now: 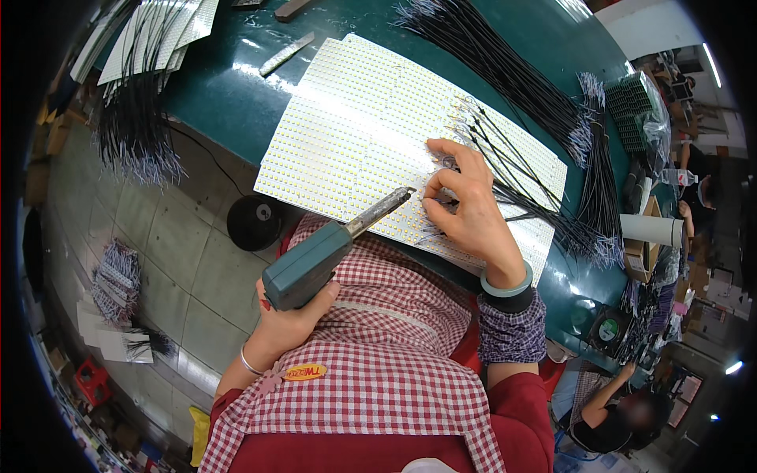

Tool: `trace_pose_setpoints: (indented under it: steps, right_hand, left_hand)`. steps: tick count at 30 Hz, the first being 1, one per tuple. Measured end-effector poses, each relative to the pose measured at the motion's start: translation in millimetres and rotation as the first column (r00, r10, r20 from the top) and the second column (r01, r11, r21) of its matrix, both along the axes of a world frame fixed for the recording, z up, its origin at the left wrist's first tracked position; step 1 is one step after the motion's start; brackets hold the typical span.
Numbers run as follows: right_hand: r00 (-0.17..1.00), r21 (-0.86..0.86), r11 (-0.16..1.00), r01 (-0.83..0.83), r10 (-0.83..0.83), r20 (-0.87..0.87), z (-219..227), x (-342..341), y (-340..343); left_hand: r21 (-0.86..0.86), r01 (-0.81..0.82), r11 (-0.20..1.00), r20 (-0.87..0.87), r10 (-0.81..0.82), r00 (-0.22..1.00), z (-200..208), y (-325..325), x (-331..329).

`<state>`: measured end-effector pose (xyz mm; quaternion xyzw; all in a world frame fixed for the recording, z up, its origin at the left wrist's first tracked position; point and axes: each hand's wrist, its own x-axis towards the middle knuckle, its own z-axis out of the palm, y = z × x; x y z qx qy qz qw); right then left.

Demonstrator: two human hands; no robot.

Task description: The person solders wires onto an LED board using a soldering iron.

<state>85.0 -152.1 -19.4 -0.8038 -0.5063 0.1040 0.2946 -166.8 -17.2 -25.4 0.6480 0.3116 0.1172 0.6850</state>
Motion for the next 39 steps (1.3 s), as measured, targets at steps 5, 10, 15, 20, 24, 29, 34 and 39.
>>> trace_pose_setpoints:
  steps: [5,10,15,20,24,29,34,39]
  right_hand:
    - [1.000,-0.002,1.000,0.002,-0.002,0.005,0,0,0]
    - [1.000,-0.003,1.000,0.004,-0.004,0.005,0,0,1]
    - [1.000,-0.003,1.000,0.007,-0.007,0.009,0,-1,1]
    - [1.000,-0.019,1.000,0.006,-0.006,-0.006,3,1,1]
    - [0.994,0.008,0.999,-0.037,0.037,-0.101,4,14,-5]
    - [0.996,0.026,1.000,-0.015,0.018,-0.086,-2,18,-5]
    - [0.993,0.096,0.994,0.049,-0.038,-0.115,3,11,-10]
    - [1.000,0.050,0.998,0.022,-0.022,-0.015,8,-9,-16]
  left_hand:
    - [-0.168,-0.053,0.984,0.023,0.057,0.998,1,0,0]
    - [-0.203,-0.048,0.978,0.009,0.051,0.999,3,1,-1]
    - [-0.181,-0.035,0.983,0.010,0.037,0.999,2,1,-1]
    - [-0.209,-0.053,0.976,-0.012,0.052,0.999,2,2,0]
    - [-0.215,-0.057,0.975,-0.006,0.057,0.998,3,3,0]
    - [-0.202,-0.059,0.978,0.015,0.063,0.998,2,3,0]
    - [-0.181,-0.050,0.982,-0.032,0.045,0.998,0,5,-3]
    - [-0.171,-0.062,0.983,-0.045,0.055,0.997,0,5,-5]
